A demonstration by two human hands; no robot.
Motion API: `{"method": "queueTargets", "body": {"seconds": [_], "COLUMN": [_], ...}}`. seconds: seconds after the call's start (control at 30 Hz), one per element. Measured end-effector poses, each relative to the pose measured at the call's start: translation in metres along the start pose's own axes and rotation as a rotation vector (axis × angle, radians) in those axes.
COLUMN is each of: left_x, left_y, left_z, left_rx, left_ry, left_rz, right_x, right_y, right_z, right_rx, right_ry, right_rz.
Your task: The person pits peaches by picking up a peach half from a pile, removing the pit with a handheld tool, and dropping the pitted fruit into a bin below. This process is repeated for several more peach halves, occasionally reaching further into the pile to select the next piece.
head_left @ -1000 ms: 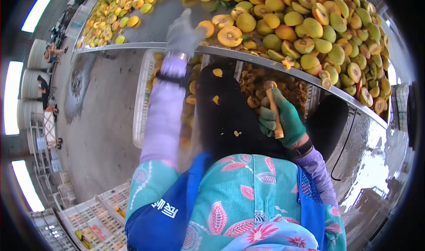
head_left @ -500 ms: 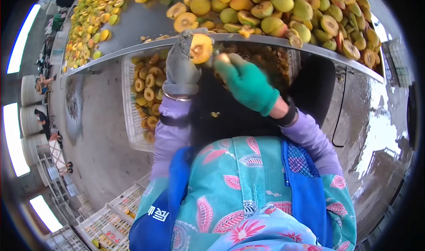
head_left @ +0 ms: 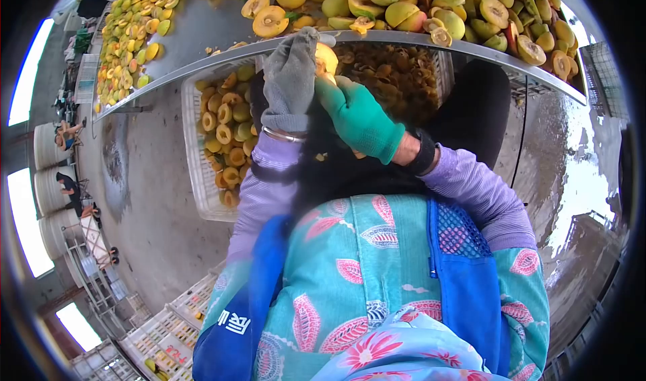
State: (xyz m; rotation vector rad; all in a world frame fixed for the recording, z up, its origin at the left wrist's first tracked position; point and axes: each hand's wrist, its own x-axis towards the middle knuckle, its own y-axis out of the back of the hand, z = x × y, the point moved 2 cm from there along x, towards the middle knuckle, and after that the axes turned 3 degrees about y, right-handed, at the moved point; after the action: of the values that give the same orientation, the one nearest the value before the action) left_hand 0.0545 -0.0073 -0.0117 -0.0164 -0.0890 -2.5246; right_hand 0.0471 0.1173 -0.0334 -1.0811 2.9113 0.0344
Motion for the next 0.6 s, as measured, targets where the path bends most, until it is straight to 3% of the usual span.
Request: {"method": "queueTargets", "body": {"seconds": [0.07,0.17,0.27,0.3,0.33,0.37,0.4,0.43,0.5,0.53,0.6], "left_x": [0.01,0.022,0.024,0.027,0.033,0.034,0.031,0.027,0.032,0.03,0.008], "left_y": [0.0,-0.002,-0.003,-0.003,-0.002,-0.003,-0.009,-0.011,-0.013,-0.013,-0.014], "left_z": [-0.001,0.011,0.026,0.028,0.026,0.026,0.026,0.025,0.006,0.006,0.003], "left_rx": [0.073,0.525,0.743,0.814,0.933,0.703,0.47,0.233,-0.269,-0.203,-0.436], "left_ry": [0.04,-0.664,-0.78,-0.832,-1.024,-0.69,-0.361,-0.044,0.099,-0.034,0.079], "left_rz": [-0.025,-0.146,-0.364,-0.435,-0.45,-0.437,-0.407,-0.349,-0.541,-0.489,-0.303], "right_x": [0.001,-0.005,-0.009,-0.008,-0.005,-0.002,0.0,-0.001,0.002,0.002,-0.001], "right_y": [-0.001,-0.006,-0.007,-0.009,-0.009,-0.009,-0.005,-0.003,0.0,0.001,0.01], "right_z": [-0.013,-0.029,-0.03,-0.029,-0.027,-0.025,-0.026,-0.032,-0.03,-0.029,-0.025], "right_rx": [0.238,0.635,0.473,0.637,0.798,0.958,1.209,1.301,1.383,1.416,1.445], "right_ry": [-0.157,-0.342,-0.319,-0.369,-0.419,-0.471,-0.406,-0.364,-0.328,-0.344,-0.421], "right_rz": [-0.081,-0.097,-0.002,-0.049,-0.098,-0.151,-0.398,-0.456,-0.582,-0.643,-0.72]}}
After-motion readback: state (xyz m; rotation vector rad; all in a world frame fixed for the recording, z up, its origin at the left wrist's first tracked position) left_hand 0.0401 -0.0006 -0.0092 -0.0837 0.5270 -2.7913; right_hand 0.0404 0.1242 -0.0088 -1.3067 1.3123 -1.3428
